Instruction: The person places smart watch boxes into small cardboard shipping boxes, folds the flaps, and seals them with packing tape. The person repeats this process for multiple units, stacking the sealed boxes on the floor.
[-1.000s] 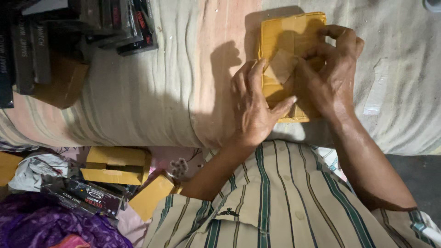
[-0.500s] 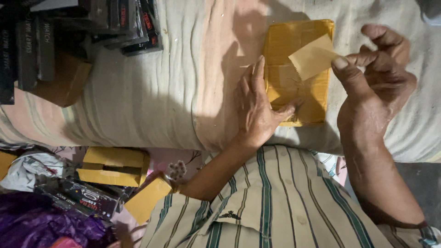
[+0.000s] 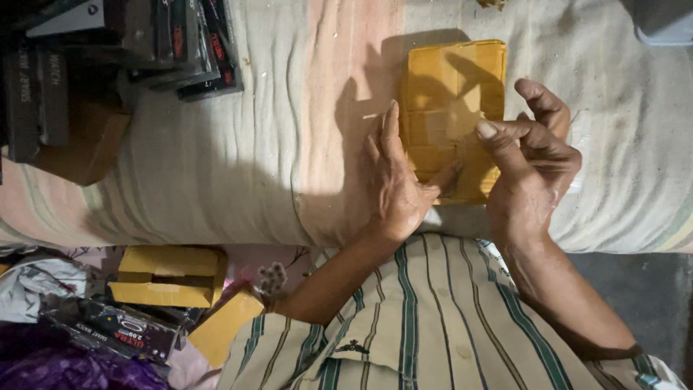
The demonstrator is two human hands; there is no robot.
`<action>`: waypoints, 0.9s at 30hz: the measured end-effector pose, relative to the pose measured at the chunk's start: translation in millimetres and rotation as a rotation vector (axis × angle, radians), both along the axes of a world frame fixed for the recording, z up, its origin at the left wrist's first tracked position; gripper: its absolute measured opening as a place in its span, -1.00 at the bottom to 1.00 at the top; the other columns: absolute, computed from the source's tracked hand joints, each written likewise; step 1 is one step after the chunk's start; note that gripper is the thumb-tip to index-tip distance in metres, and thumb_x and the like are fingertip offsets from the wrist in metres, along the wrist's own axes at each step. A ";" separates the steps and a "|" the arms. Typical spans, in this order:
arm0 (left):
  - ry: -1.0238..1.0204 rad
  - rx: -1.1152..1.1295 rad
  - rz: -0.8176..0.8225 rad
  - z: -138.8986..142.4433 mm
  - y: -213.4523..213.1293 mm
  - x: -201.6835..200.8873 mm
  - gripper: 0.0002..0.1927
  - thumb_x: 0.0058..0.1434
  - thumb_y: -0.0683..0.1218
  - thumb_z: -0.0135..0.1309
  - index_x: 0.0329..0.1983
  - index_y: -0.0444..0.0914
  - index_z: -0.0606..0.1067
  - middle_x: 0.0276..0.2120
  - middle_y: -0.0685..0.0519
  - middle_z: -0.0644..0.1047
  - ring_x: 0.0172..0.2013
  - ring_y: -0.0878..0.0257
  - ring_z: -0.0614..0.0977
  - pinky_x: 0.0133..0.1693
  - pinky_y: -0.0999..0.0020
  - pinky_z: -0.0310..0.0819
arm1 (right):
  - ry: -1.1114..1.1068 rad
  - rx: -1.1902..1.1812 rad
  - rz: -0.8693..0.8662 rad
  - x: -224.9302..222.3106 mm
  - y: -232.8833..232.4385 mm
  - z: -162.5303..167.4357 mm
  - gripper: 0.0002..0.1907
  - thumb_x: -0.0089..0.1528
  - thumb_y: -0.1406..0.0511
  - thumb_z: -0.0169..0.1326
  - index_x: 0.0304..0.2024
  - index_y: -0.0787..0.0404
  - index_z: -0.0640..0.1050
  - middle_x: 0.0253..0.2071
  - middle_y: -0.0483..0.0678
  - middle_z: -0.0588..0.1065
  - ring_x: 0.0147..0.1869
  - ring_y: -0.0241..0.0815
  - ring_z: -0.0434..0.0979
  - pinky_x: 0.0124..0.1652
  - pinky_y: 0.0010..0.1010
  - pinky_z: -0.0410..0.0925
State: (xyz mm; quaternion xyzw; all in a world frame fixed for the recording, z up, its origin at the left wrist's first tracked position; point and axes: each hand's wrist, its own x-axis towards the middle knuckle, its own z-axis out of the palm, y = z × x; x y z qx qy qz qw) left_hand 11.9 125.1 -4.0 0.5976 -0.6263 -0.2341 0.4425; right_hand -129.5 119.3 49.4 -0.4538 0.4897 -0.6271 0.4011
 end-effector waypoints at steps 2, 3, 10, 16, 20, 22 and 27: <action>0.011 -0.034 0.019 0.2 1.4 -0.3 0.25 0.01 0.12 0.47 0.56 -0.32 -0.07 0.39 -0.35 0.20 0.37 -0.29 0.27 0.38 -0.12 0.19 | 0.044 0.004 0.010 4.1 -1.4 1.1 -0.94 0.29 0.46 0.33 -0.21 0.28 0.68 0.38 -0.02 0.36 0.48 -0.10 0.29 0.44 -0.24 0.19; 0.008 -0.043 0.026 0.1 2.1 -0.2 0.25 0.01 0.13 0.47 0.56 -0.33 -0.07 0.39 -0.36 0.20 0.37 -0.30 0.27 0.38 -0.12 0.19 | 0.060 0.001 0.017 5.8 -2.5 0.6 -0.94 0.29 0.46 0.33 -0.22 0.27 0.68 0.39 -0.02 0.35 0.51 -0.09 0.29 0.44 -0.24 0.20; -0.028 0.031 0.047 -3.8 3.1 2.3 0.29 -0.07 0.12 0.48 0.55 -0.31 -0.07 0.35 -0.35 0.23 0.32 -0.30 0.30 0.32 -0.14 0.20 | 0.325 0.044 -0.134 1.5 -1.6 -17.7 -0.93 0.19 0.43 0.31 -0.27 0.28 0.67 0.31 -0.02 0.35 0.47 -0.09 0.26 0.42 -0.31 0.11; -0.045 -0.026 0.017 -6.4 2.0 1.3 0.27 -0.04 0.10 0.47 0.56 -0.28 -0.09 0.41 -0.30 0.24 0.36 -0.27 0.29 0.36 -0.17 0.16 | 0.426 0.103 -0.195 -17.1 6.9 -45.2 -0.86 0.25 0.42 0.41 -0.24 0.32 0.66 0.35 0.00 0.38 0.36 -0.08 0.32 0.33 -0.32 0.27; -0.049 0.009 -0.021 -5.2 3.7 2.3 0.18 0.08 0.12 0.41 0.61 -0.20 -0.04 0.48 -0.28 0.13 0.42 -0.28 0.22 0.41 -0.15 0.18 | 0.340 0.036 -0.155 -23.3 8.1 -56.7 -0.82 0.29 0.43 0.40 -0.23 0.37 0.61 0.30 0.04 0.35 0.43 -0.10 0.35 0.42 -0.33 0.27; -0.132 -0.084 -0.025 -4.1 4.1 4.3 0.10 0.14 0.15 0.39 0.60 -0.11 0.01 0.50 -0.26 0.03 0.48 -0.27 0.16 0.45 -0.18 0.12 | 0.387 0.062 -0.154 -25.4 9.1 -57.9 -0.82 0.27 0.42 0.40 -0.22 0.40 0.63 0.31 0.05 0.35 0.42 -0.08 0.36 0.36 -0.33 0.29; -0.315 -0.166 -0.148 -0.6 0.4 8.2 -0.16 0.33 0.18 0.27 0.57 0.16 0.09 0.53 -0.22 -0.08 0.52 -0.18 0.10 0.47 -0.14 0.09 | 0.415 0.081 -0.110 -29.6 12.0 -54.6 -0.82 0.29 0.42 0.39 -0.18 0.44 0.65 0.26 0.06 0.37 0.39 -0.07 0.37 0.34 -0.33 0.33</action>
